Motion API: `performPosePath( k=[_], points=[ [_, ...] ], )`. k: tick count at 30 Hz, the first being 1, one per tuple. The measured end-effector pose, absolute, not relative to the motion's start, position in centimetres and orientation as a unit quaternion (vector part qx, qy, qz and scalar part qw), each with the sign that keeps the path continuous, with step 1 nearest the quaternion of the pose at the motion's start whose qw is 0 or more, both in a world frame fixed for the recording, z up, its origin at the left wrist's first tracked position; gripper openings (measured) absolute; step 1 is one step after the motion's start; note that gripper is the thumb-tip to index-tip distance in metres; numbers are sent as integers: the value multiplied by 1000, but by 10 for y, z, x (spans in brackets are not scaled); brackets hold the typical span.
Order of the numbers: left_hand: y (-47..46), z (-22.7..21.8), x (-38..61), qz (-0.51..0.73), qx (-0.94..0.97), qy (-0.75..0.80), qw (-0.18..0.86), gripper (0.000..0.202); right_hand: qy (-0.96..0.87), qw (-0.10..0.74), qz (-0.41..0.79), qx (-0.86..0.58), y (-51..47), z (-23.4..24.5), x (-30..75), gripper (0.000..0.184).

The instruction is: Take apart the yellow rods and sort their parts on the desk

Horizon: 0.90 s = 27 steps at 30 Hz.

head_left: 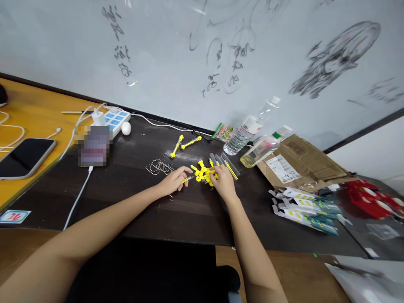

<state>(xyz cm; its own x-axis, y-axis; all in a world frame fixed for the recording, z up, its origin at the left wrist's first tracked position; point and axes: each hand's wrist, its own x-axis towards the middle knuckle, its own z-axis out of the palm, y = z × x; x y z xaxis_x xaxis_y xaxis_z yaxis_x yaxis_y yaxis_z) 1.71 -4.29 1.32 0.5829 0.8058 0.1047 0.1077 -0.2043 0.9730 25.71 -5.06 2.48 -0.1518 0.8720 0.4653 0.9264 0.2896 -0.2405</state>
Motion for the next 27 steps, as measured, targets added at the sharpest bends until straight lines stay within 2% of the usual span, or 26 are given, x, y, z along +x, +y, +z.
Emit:
performPosePath(
  k=[3,6,10,14,21,27],
  points=[
    [-41,9,20,333,675,317,577,42,-750,332,0,-572,-55,27,247,18],
    [-37,3,23,352,639,285,622,43,-743,391,146,-523,-60,25,230,19],
    [-34,-3,24,375,593,230,674,46,-702,405,377,-448,-64,20,211,22],
    [-34,-2,24,371,569,210,703,49,-645,398,495,-424,-66,18,204,31],
    [-39,11,20,417,557,207,688,44,-638,390,490,-448,-74,20,199,29],
    [-43,24,15,468,502,204,698,48,-757,321,357,-443,-80,21,192,25]
  ],
)
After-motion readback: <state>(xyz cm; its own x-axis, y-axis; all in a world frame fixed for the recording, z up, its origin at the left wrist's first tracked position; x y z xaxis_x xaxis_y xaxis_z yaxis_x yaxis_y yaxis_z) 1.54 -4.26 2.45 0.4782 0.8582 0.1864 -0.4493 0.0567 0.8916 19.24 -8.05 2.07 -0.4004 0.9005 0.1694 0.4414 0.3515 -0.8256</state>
